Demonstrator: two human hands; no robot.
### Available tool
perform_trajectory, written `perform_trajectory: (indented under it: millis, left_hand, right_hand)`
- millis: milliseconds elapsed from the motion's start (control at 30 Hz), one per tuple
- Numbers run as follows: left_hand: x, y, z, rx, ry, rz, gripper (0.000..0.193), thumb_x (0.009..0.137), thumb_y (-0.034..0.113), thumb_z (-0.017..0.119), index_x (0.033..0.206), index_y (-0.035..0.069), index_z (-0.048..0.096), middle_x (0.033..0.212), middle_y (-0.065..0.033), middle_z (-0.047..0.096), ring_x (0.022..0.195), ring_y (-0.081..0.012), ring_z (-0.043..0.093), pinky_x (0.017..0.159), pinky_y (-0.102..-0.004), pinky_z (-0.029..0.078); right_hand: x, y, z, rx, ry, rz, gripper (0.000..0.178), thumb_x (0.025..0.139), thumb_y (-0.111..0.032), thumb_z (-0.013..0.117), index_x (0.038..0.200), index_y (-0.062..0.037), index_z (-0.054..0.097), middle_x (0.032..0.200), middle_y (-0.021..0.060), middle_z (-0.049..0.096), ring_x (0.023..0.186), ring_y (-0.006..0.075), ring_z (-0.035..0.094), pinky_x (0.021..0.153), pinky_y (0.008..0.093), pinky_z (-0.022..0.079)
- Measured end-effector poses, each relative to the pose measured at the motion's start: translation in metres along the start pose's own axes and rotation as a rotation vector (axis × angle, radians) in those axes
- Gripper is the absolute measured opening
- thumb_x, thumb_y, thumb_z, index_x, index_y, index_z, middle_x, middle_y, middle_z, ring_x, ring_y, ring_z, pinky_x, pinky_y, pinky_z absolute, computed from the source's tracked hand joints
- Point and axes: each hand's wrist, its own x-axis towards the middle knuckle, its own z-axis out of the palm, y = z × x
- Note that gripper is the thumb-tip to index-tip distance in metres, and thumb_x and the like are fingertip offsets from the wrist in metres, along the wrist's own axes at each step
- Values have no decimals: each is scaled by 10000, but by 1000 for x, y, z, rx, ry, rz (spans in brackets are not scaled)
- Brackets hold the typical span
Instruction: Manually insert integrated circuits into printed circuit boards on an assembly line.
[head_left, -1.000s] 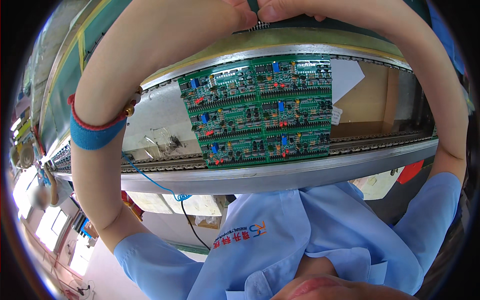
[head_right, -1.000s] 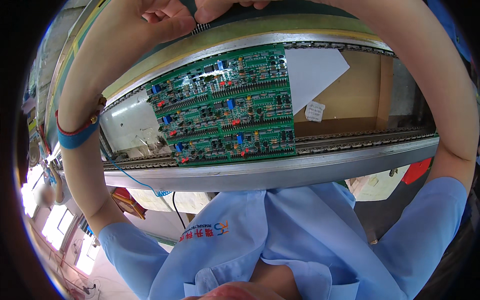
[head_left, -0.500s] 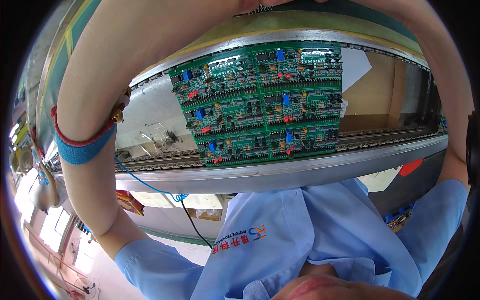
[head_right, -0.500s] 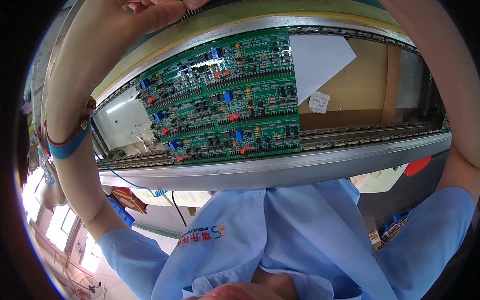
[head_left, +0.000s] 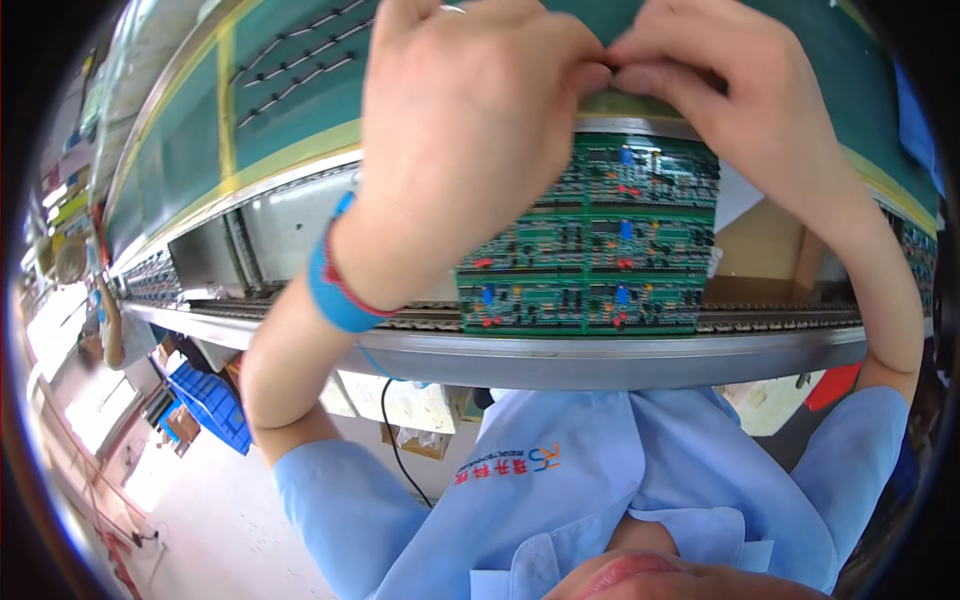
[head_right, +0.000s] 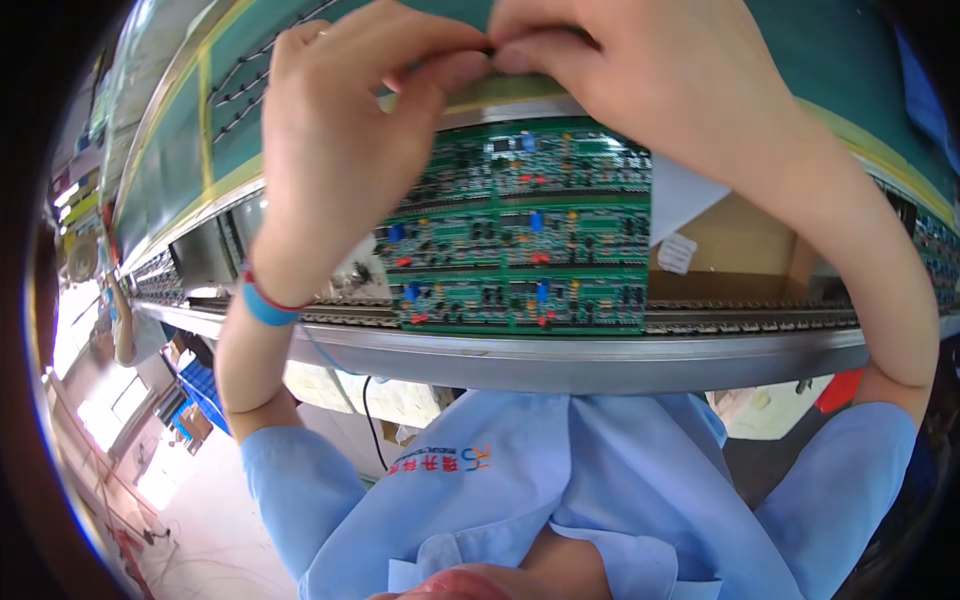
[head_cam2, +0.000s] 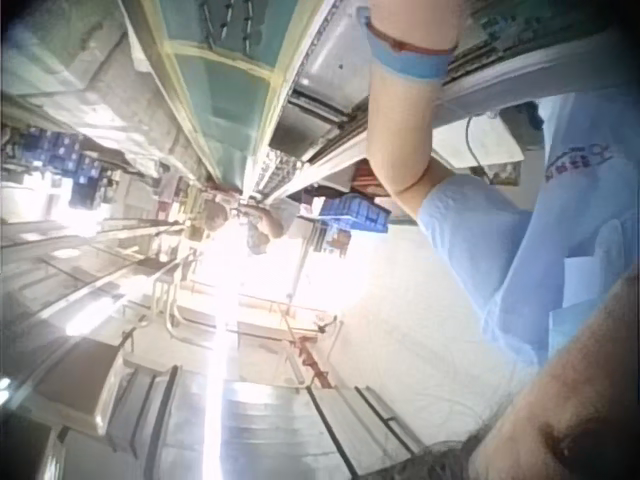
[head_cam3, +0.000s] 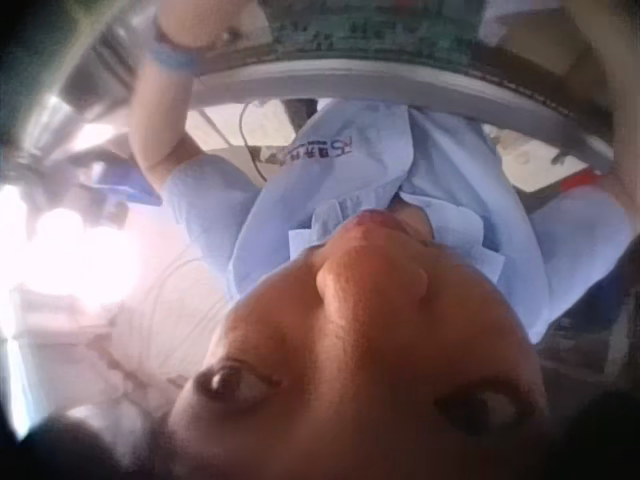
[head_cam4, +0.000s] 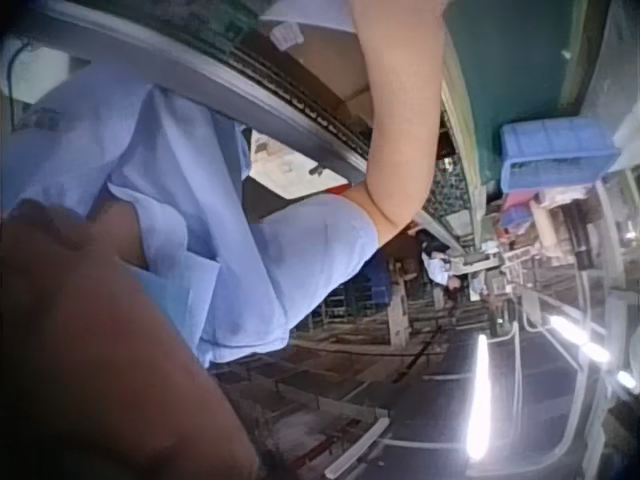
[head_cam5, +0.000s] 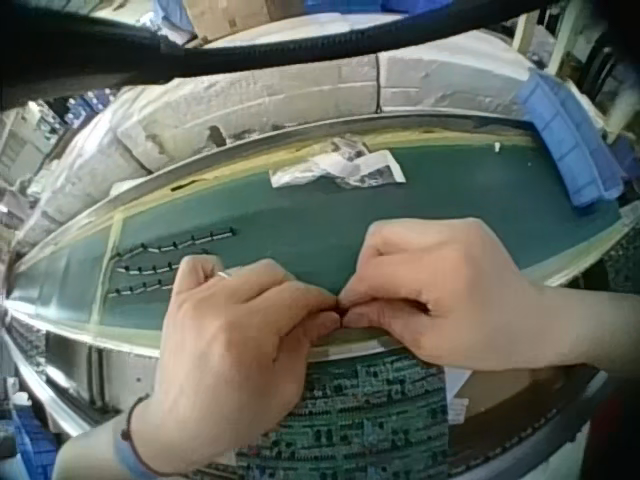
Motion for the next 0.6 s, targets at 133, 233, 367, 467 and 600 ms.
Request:
perform_trajectory:
  millis: [133,233,367,467,600]
  left_hand:
    - [28,35,-14,366,-350,-145,73,808,65,760,869,53,722,751,-72,629,653,-224,582,788,-412,397]
    - [40,56,-15,615,-597,-272,85,791,58,764,868,50,731,743,-57,625,635,-202,583,799,-418,408]
    - [16,36,-12,714,-444,-22,131,831,87,750,955,125,767,884,12,707,678,-165,645,927,-375,444]
    - [9,37,-6,743,-420,68,152,801,59,752,942,111,773,862,40,680,639,-129,616,931,-382,480]
    - [7,40,-2,775,-407,74,155,799,105,788,953,124,794,862,50,697,641,-107,618,935,-372,485]
  right_hand:
    - [-14,10,15,-307,137,-226,195,836,-65,741,1023,-14,736,896,64,667,751,186,683,630,283,544]
    - [-5,-16,0,-210,76,-29,113,769,-46,774,859,3,727,829,85,634,696,256,664,547,348,511]
    - [-13,11,15,-452,208,-338,186,753,-61,760,924,12,741,885,88,659,709,232,675,563,316,533]
    - [-20,26,18,-607,261,-557,299,702,-75,748,975,48,752,953,98,689,728,196,684,581,282,554]
    - [-23,27,16,-466,270,-548,247,718,-29,764,955,32,732,929,98,673,729,214,677,584,297,538]
